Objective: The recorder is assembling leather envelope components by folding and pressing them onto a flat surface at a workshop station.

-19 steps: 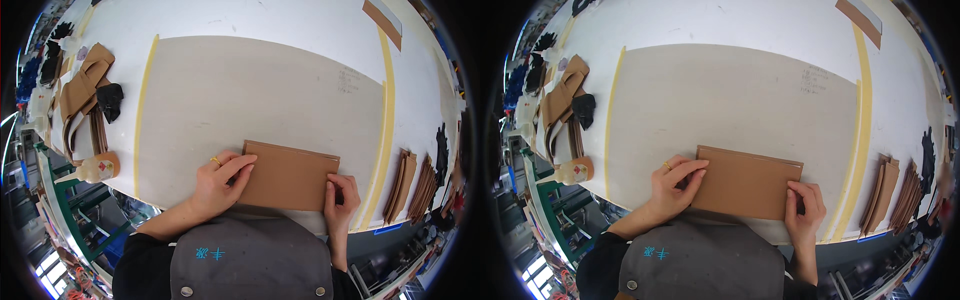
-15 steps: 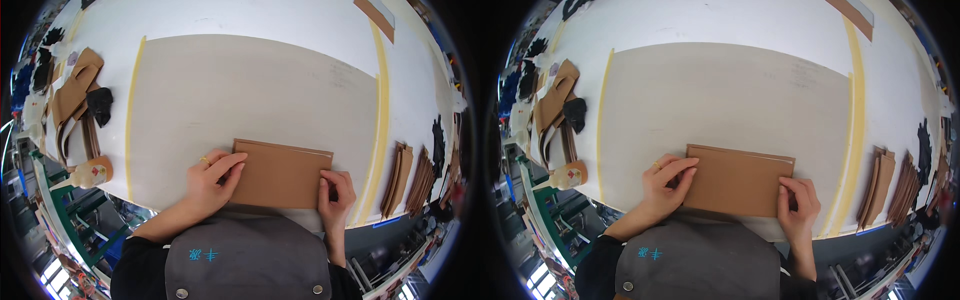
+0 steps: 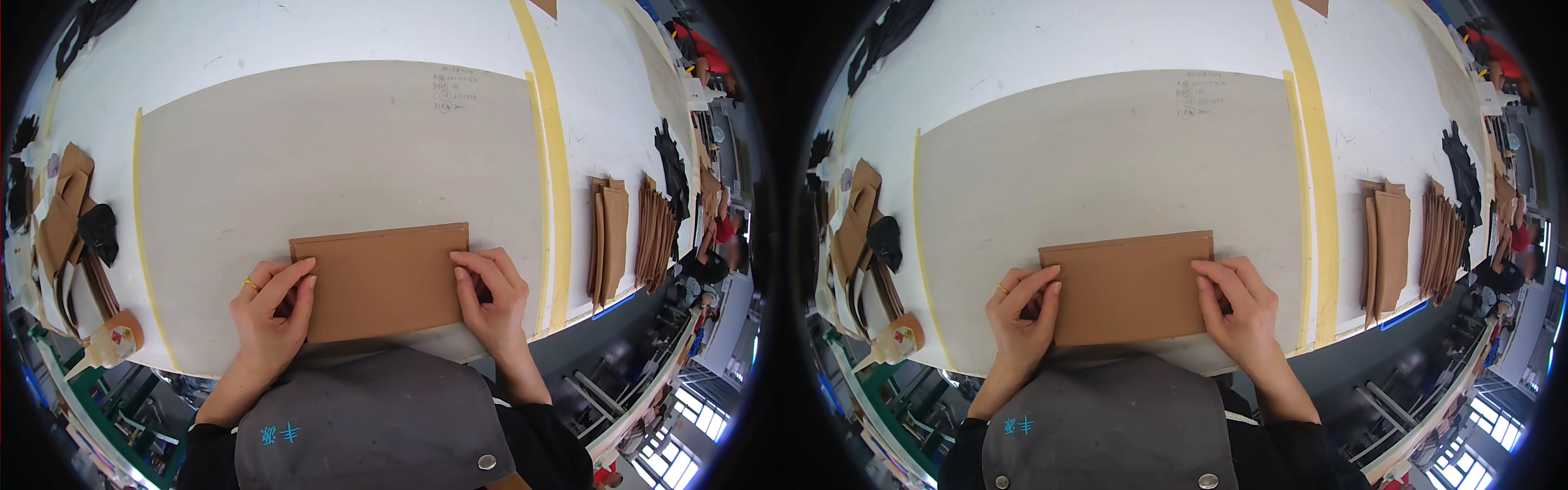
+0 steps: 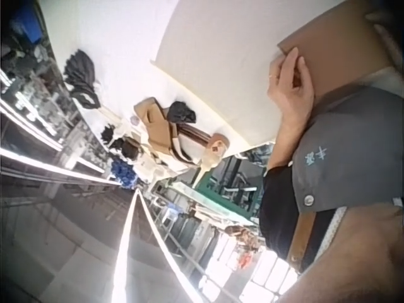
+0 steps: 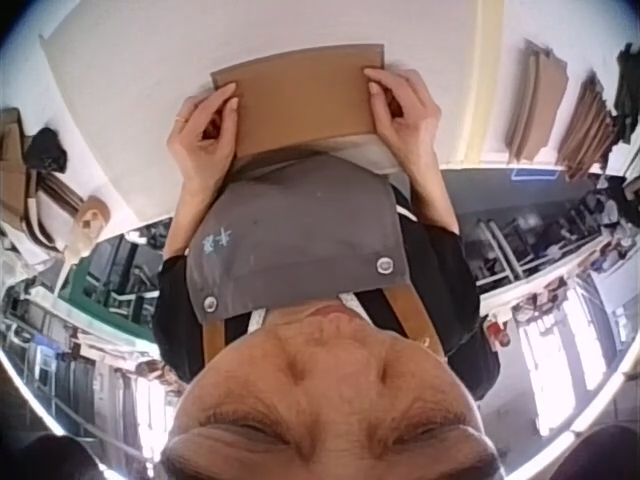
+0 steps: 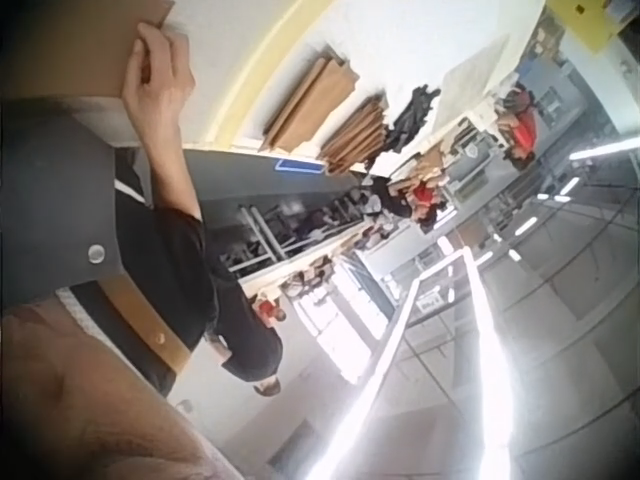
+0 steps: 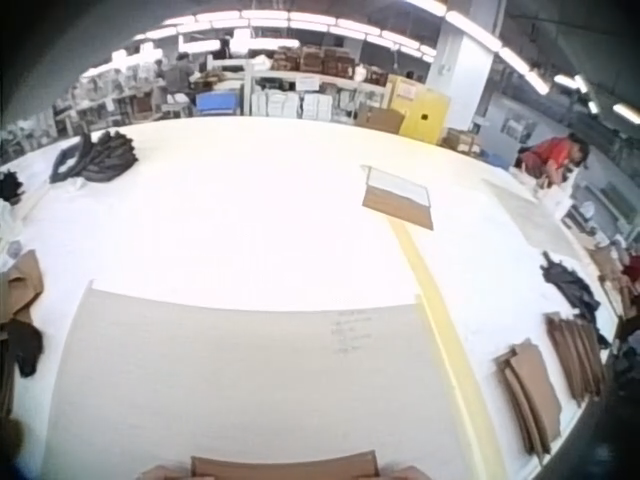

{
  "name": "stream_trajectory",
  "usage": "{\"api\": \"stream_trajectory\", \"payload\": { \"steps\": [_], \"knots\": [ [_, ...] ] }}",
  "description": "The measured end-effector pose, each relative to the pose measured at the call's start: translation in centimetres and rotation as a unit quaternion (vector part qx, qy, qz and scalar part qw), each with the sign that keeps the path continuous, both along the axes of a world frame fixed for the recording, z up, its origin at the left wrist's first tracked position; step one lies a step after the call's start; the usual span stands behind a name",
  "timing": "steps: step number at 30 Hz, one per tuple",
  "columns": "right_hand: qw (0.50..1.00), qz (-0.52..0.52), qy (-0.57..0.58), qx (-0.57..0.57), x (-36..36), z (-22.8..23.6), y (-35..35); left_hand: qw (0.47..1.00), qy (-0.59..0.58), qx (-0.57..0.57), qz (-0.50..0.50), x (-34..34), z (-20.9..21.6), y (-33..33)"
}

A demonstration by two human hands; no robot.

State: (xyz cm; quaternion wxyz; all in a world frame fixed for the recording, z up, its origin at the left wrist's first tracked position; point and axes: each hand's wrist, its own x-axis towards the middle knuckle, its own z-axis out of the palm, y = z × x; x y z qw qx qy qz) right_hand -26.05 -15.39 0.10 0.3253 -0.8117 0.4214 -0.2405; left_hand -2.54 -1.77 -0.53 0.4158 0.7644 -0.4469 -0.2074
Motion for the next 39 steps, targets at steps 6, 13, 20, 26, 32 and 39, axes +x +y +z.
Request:
{"api": "stream_trajectory", "payload": {
  "steps": [6,13,20,26,32,39],
  "knots": [
    [1.000,0.004,0.005,-0.012,0.0,-0.5,-0.1,1.000,-0.016,-0.006,0.002,-0.2,-0.2,0.1],
    [0.996,0.011,0.050,-0.077,0.1,0.0,0.4,0.995,-0.083,-0.044,-0.026,-0.3,-0.8,-0.1],
    [0.941,0.131,0.214,-0.228,0.6,2.3,-0.7,0.945,-0.303,0.014,-0.122,0.7,0.3,0.2],
    [0.922,0.151,0.262,-0.241,0.8,2.6,-1.1,0.901,-0.370,0.111,-0.198,-0.3,2.2,-0.7],
    [0.918,0.156,0.265,-0.250,0.7,1.9,-1.2,0.888,-0.391,0.125,-0.207,-0.5,2.0,-0.7],
    [0.918,0.221,0.303,-0.129,-1.0,4.4,-2.6,0.890,-0.325,0.162,-0.275,1.6,4.0,-0.1]
  ]
}}
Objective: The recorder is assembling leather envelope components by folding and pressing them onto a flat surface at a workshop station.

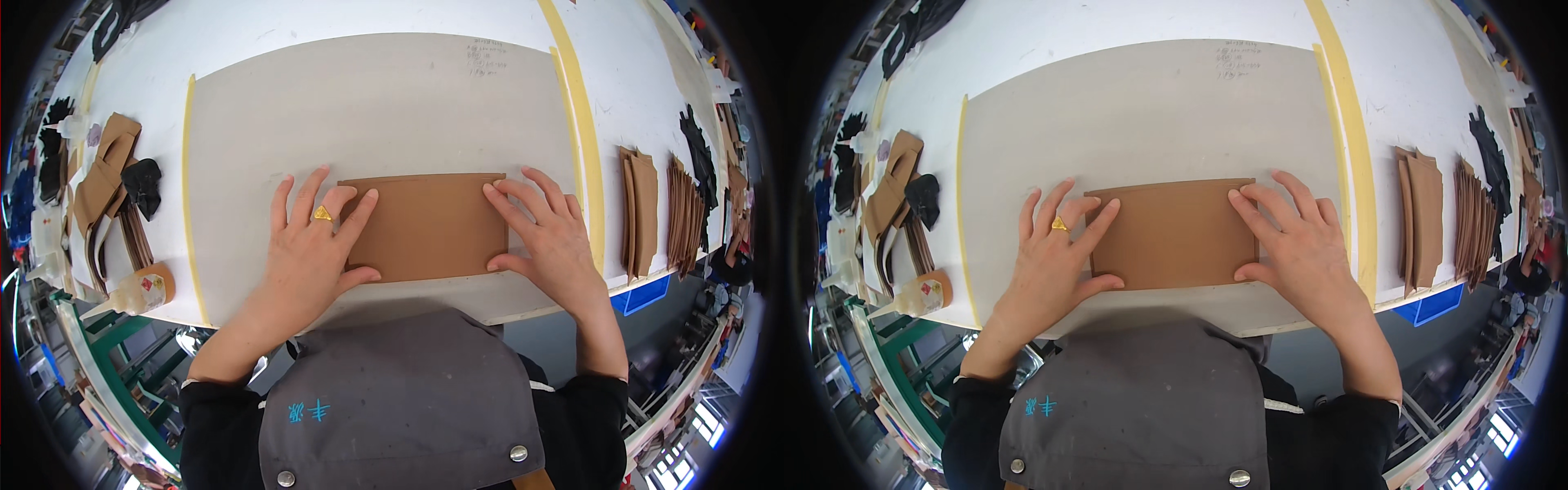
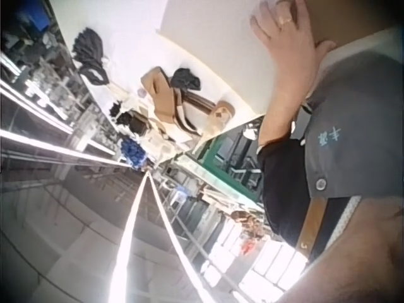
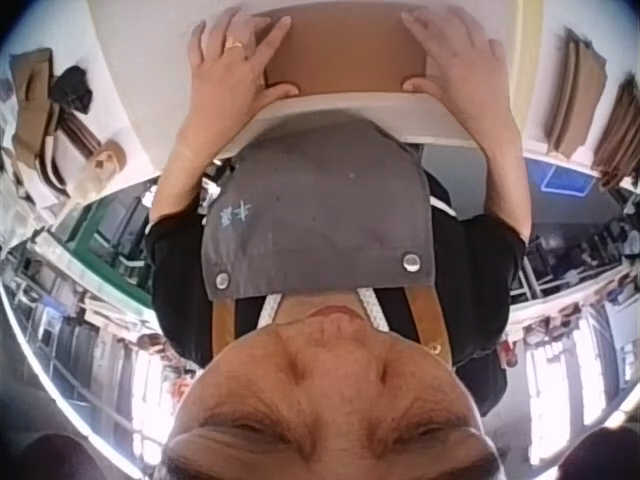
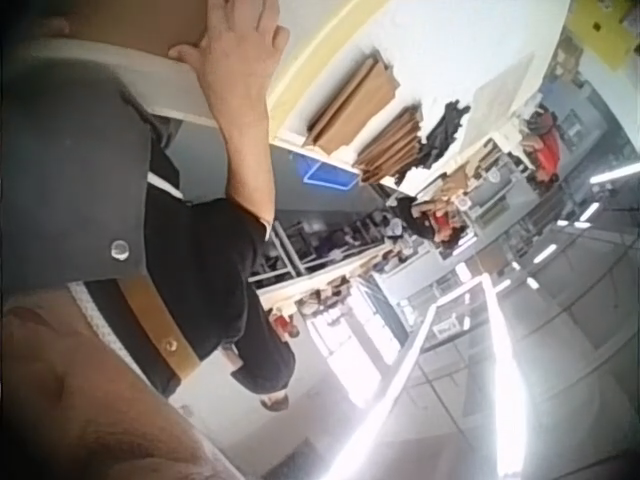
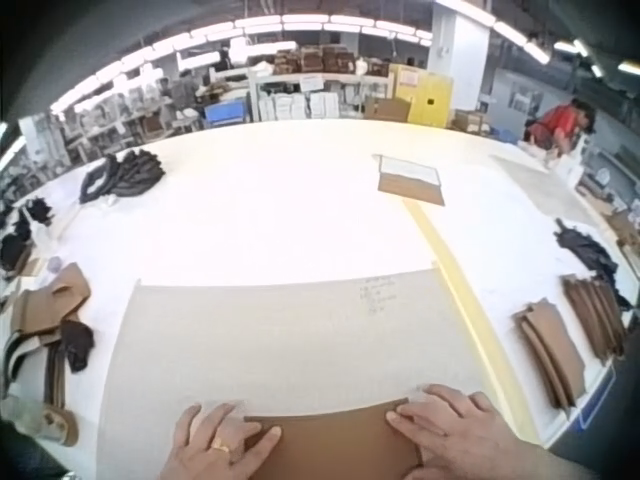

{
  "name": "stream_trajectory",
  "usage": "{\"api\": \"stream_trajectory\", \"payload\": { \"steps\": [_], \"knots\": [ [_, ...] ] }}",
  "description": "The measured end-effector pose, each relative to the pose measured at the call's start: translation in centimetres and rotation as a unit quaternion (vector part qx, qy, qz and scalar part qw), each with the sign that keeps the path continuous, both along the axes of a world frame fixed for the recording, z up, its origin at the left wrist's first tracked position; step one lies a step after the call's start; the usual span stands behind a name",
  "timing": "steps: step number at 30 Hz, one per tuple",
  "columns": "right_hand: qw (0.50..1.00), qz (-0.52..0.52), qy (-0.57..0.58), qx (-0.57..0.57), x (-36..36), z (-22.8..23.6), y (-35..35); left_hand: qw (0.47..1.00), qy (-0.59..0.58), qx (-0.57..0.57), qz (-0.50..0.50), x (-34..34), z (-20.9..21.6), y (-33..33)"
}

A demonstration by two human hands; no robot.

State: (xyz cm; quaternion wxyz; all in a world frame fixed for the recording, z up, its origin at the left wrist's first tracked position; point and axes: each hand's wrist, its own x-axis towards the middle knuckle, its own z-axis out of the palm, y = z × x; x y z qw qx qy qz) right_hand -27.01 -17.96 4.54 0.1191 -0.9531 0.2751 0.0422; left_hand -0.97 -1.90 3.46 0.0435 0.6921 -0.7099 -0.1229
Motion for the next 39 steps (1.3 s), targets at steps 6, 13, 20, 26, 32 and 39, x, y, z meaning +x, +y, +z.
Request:
{"api": "stream_trajectory", "payload": {
  "steps": [6,13,20,26,32,39],
  "knots": [
    [0.997,0.032,0.046,0.053,-0.4,0.9,-0.9,0.999,0.037,0.034,-0.016,1.5,0.5,0.8],
    [0.995,0.026,0.031,0.086,-0.7,0.1,-1.6,0.998,0.061,0.014,-0.010,2.3,-0.7,0.8],
    [0.933,-0.019,-0.212,0.291,-2.9,-0.9,-3.3,0.961,0.250,-0.118,0.024,2.4,-2.4,3.1],
    [0.966,0.212,-0.103,0.108,5.0,-0.4,3.0,0.966,0.134,-0.222,0.013,-0.9,-4.0,6.5],
    [0.951,0.283,-0.086,0.094,8.8,-3.5,3.7,0.969,0.107,-0.223,0.009,-1.6,-4.6,6.8],
    [0.958,0.272,-0.085,-0.031,11.3,-4.3,0.9,0.970,0.111,-0.215,-0.007,-1.6,-4.5,6.5]
  ]
}}
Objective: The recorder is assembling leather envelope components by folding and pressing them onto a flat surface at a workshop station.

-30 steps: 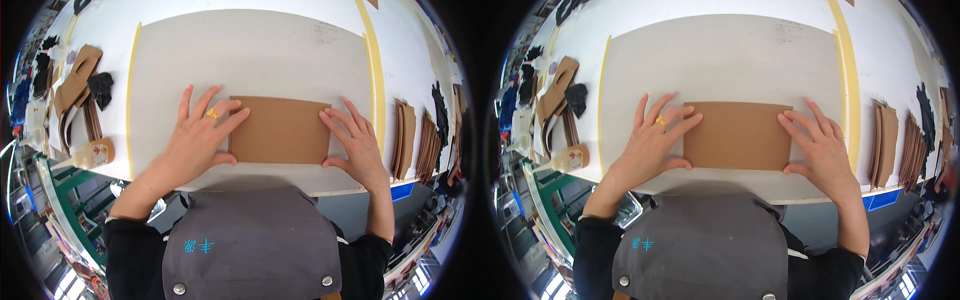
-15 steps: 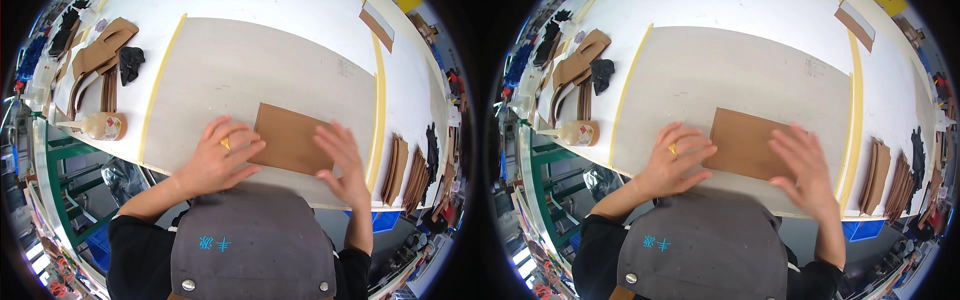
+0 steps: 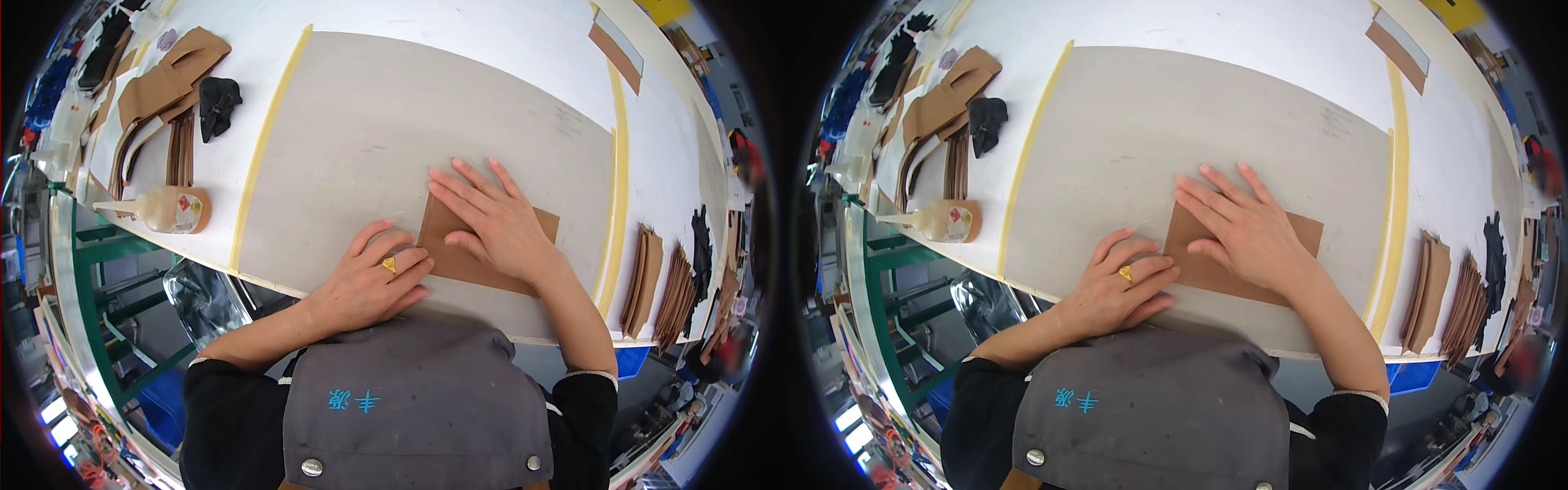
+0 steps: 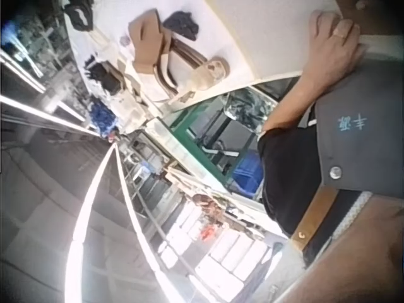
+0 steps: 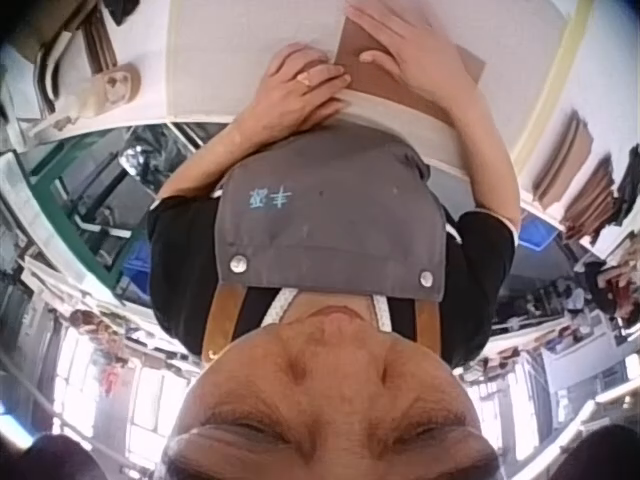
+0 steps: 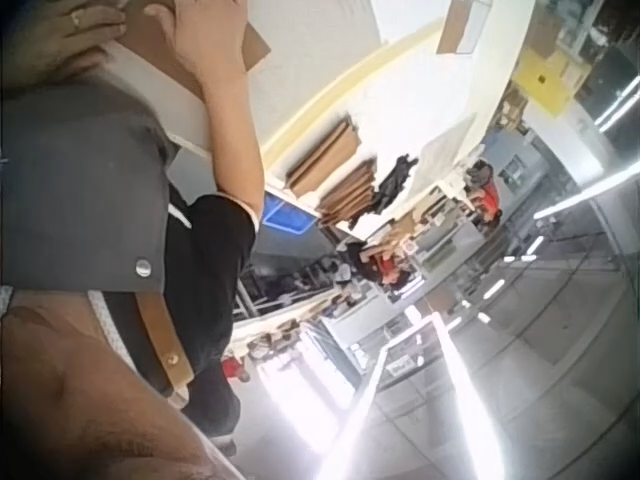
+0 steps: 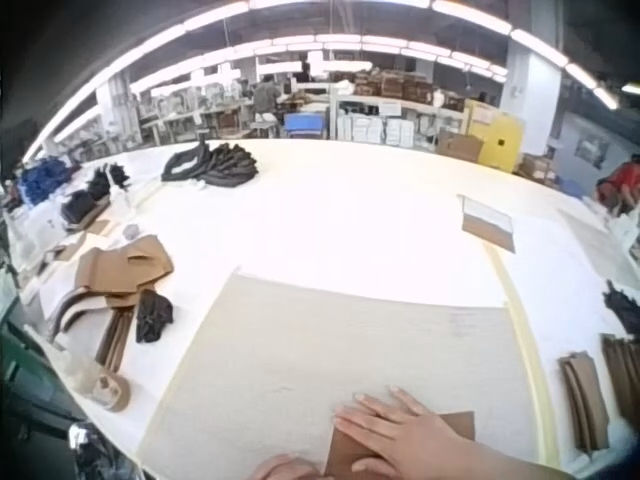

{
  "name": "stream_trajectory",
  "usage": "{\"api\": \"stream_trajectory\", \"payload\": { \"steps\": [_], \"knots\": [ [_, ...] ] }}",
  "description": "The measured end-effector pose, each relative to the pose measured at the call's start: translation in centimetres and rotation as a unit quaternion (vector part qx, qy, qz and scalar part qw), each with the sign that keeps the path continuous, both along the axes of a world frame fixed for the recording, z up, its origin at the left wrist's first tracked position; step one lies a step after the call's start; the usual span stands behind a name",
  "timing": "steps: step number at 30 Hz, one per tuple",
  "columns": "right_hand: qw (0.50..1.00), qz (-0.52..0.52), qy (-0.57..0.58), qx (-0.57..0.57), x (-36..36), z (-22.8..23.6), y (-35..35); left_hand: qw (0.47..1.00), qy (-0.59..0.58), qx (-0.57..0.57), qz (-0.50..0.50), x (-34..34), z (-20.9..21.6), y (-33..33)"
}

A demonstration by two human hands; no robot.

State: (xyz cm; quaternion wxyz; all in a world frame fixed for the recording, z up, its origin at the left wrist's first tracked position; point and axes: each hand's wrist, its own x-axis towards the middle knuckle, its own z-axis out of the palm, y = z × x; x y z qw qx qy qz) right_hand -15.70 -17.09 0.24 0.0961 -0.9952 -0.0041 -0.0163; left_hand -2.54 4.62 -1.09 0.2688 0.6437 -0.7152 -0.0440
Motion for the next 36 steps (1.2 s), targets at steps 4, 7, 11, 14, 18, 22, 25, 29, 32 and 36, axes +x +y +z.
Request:
{"api": "stream_trajectory", "payload": {
  "steps": [4,7,11,14,18,22,25,29,32,36],
  "knots": [
    [0.996,-0.075,-0.023,-0.048,-0.8,0.1,0.4,0.999,0.029,0.020,0.000,0.1,0.2,-0.2],
    [0.990,-0.106,-0.014,0.094,-4.0,1.2,2.7,0.995,0.078,0.068,0.009,0.8,2.0,-0.6],
    [0.967,-0.231,-0.025,0.105,-7.0,0.1,3.6,0.996,0.079,0.046,-0.004,-0.1,2.6,-4.7],
    [0.960,-0.259,-0.016,0.107,-6.8,-0.4,3.4,0.995,0.014,0.081,-0.053,-1.3,0.9,-7.8],
    [0.960,-0.273,-0.020,0.065,-7.9,-1.4,3.3,0.991,-0.019,0.117,-0.063,-1.5,-1.2,-8.7],
    [0.931,-0.362,0.019,0.045,-11.1,-0.9,1.3,0.989,-0.037,0.136,-0.043,-1.2,-1.2,-8.1],
    [0.910,-0.413,0.018,0.035,-13.0,-0.4,1.7,0.987,-0.043,0.147,-0.044,-1.4,-0.7,-8.3],
    [0.934,-0.347,0.029,0.079,-13.6,1.9,5.3,0.984,-0.097,0.145,-0.044,-2.3,1.0,-9.4],
    [0.939,-0.330,0.036,0.093,-14.3,0.6,7.1,0.980,-0.081,0.114,-0.143,-3.8,1.5,-12.6],
    [0.940,-0.329,0.010,0.090,-14.3,0.2,7.0,0.965,-0.040,0.116,-0.233,-4.8,-0.7,-14.7]
  ]
}}
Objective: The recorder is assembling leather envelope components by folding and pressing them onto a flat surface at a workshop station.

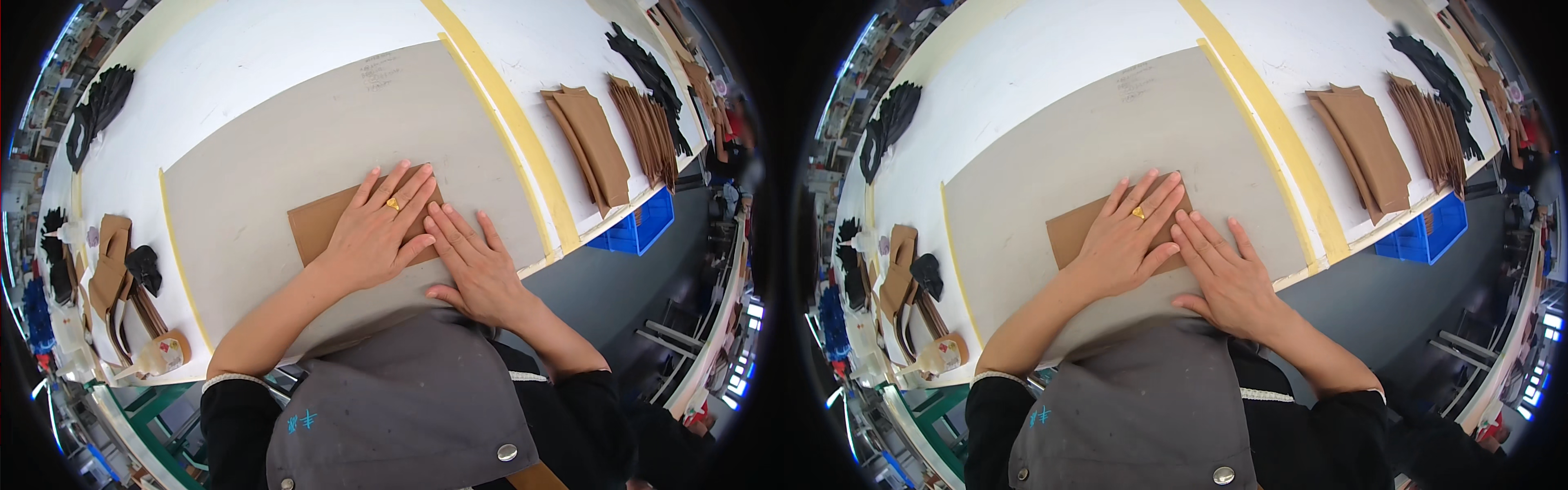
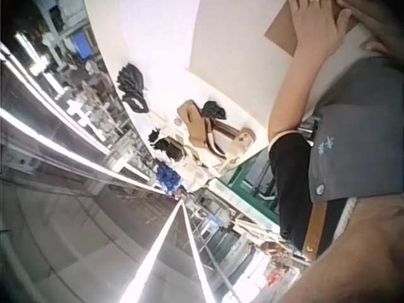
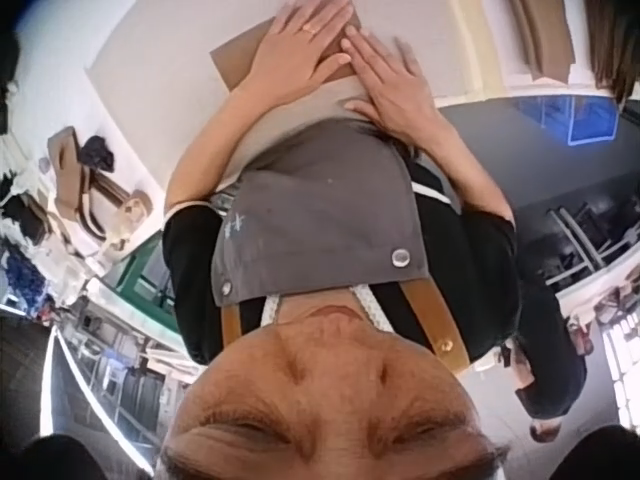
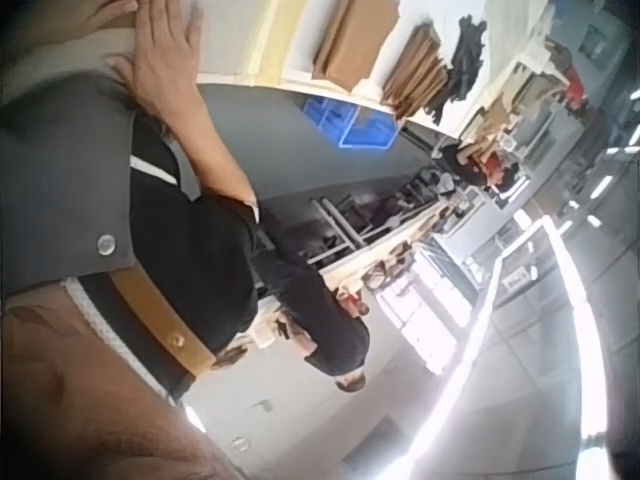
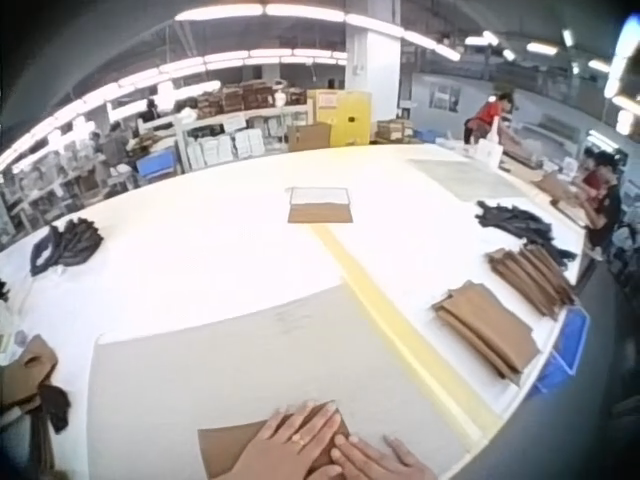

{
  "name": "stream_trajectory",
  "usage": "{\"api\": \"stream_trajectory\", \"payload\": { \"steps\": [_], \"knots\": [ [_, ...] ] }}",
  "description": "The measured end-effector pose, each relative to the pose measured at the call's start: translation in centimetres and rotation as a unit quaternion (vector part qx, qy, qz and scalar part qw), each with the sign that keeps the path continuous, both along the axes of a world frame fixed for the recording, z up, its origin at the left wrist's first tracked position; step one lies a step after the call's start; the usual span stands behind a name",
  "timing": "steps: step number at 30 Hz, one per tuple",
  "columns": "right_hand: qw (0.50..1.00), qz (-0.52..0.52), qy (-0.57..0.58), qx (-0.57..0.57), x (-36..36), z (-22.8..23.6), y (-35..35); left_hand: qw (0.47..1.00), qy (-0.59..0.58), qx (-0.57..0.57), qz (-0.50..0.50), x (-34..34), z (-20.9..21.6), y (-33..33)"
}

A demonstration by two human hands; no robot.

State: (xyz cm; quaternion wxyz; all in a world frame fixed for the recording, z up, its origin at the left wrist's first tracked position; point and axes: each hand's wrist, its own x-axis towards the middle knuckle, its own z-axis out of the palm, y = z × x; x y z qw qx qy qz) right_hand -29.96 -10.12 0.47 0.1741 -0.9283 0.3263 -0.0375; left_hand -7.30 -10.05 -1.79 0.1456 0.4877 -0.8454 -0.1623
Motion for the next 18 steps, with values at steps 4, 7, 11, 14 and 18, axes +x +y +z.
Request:
{"api": "stream_trajectory", "payload": {
  "steps": [4,7,11,14,18],
  "knots": [
    [1.000,-0.005,0.000,-0.015,-0.2,0.0,0.1,1.000,0.007,0.017,0.010,-0.1,0.2,-0.4],
    [0.998,-0.038,0.004,-0.050,-0.6,0.2,0.8,0.999,0.021,0.014,0.022,-0.1,0.4,-0.2],
    [0.988,0.064,-0.107,-0.092,1.6,-1.8,0.1,0.982,0.162,0.081,0.048,1.3,0.1,0.0],
    [0.958,0.061,-0.228,-0.162,3.9,-3.7,-1.6,0.862,0.445,0.222,0.101,2.9,-0.3,-0.8],
    [0.962,-0.115,-0.240,-0.060,1.2,-0.2,-4.8,0.873,0.452,0.073,0.172,6.7,-1.0,-0.7]
  ]
}}
